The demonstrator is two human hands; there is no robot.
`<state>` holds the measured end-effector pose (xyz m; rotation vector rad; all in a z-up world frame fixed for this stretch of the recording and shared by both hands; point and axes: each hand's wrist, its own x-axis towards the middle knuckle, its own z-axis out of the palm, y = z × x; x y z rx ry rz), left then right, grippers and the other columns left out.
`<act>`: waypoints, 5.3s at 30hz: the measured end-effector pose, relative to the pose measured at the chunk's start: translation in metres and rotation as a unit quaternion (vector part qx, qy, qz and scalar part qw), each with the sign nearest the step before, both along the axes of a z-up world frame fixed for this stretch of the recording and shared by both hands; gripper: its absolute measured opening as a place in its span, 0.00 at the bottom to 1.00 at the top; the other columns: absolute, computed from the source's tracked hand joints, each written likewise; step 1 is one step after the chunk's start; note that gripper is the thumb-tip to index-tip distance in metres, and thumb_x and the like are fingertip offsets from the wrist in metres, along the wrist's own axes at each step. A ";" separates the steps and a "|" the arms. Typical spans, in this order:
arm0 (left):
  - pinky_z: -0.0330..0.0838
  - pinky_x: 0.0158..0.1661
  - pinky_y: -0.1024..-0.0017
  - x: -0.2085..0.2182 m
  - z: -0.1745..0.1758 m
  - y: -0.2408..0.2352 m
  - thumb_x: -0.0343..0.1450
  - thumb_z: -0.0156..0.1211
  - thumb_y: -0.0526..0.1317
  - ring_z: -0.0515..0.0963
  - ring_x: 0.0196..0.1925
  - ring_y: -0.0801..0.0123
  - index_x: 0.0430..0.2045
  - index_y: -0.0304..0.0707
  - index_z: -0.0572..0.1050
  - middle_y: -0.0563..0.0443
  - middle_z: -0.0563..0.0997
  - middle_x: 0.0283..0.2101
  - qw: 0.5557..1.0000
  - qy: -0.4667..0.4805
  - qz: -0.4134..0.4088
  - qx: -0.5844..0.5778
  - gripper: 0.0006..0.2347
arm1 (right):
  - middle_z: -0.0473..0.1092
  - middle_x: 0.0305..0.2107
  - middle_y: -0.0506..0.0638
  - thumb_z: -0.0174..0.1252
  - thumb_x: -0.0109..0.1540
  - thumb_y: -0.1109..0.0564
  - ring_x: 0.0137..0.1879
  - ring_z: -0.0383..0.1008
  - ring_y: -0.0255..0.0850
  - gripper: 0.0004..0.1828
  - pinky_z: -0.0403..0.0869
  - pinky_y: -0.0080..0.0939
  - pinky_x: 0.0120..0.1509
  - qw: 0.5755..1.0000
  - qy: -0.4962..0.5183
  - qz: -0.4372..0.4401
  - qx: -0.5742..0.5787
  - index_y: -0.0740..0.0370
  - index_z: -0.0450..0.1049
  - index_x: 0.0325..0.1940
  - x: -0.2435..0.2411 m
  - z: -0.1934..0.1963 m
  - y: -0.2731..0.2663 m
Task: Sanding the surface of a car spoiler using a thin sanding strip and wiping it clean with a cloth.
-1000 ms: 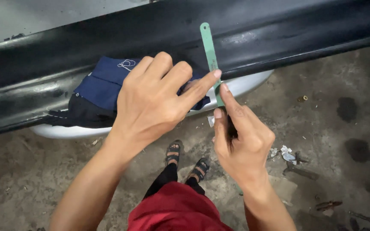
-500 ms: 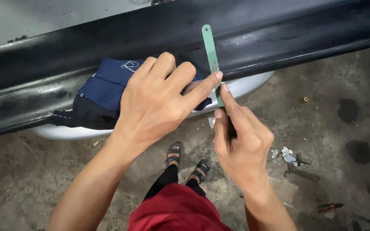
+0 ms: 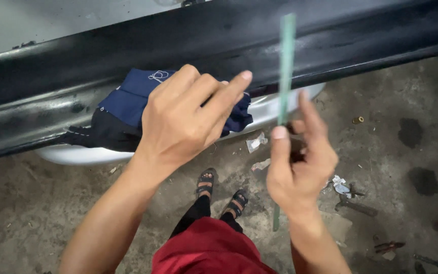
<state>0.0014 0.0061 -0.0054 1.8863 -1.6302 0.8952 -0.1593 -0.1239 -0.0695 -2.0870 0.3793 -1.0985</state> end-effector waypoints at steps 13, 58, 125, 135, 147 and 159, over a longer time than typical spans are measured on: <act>0.64 0.30 0.68 -0.001 -0.002 -0.001 0.78 0.48 0.24 0.63 0.30 0.62 0.56 0.45 0.77 0.50 0.76 0.40 0.998 -0.045 0.029 0.022 0.17 | 0.61 0.27 0.49 0.56 0.72 0.65 0.27 0.58 0.42 0.24 0.66 0.44 0.32 0.976 0.154 0.014 -0.152 0.63 0.66 0.74 0.007 0.028 0.007; 0.61 0.29 0.69 -0.001 0.005 -0.005 0.79 0.61 0.33 0.65 0.30 0.62 0.44 0.44 0.81 0.51 0.75 0.39 0.992 -0.117 0.046 0.014 0.04 | 0.65 0.33 0.50 0.60 0.71 0.63 0.28 0.64 0.46 0.21 0.67 0.45 0.27 0.951 0.157 -0.014 -0.267 0.65 0.71 0.70 0.007 0.033 0.003; 0.64 0.52 0.53 0.146 -0.058 0.606 0.82 0.51 0.37 0.79 0.48 0.47 0.45 0.33 0.83 0.38 0.85 0.45 0.877 0.068 0.474 -0.045 0.11 | 0.72 0.26 0.55 0.65 0.71 0.68 0.44 0.79 0.48 0.19 0.74 0.45 0.47 0.961 0.005 0.185 -0.208 0.80 0.78 0.66 0.149 0.020 0.269; 0.77 0.44 0.58 0.110 -0.034 0.438 0.69 0.65 0.38 0.87 0.44 0.53 0.24 0.42 0.85 0.43 0.88 0.38 0.924 0.001 0.370 -0.095 0.05 | 0.76 0.35 0.58 0.64 0.70 0.64 0.41 0.77 0.44 0.19 0.75 0.43 0.46 0.962 0.005 0.200 -0.186 0.74 0.77 0.65 0.165 0.021 0.300; 0.67 0.58 0.62 0.081 -0.047 0.371 0.66 0.60 0.32 0.81 0.49 0.66 0.41 0.49 0.83 0.60 0.83 0.43 0.964 0.076 0.231 -0.107 0.13 | 0.76 0.29 0.57 0.67 0.65 0.61 0.30 0.76 0.53 0.16 0.70 0.47 0.26 0.970 -0.002 0.167 -0.177 0.68 0.80 0.57 0.158 0.023 0.284; 0.61 0.54 0.57 0.058 -0.045 0.304 0.68 0.68 0.43 0.79 0.39 0.67 0.27 0.55 0.82 0.65 0.81 0.34 0.939 0.140 0.239 -0.202 0.01 | 0.73 0.27 0.59 0.61 0.66 0.67 0.18 0.70 0.45 0.16 0.66 0.41 0.20 0.974 -0.035 0.192 -0.115 0.75 0.77 0.59 0.144 0.014 0.258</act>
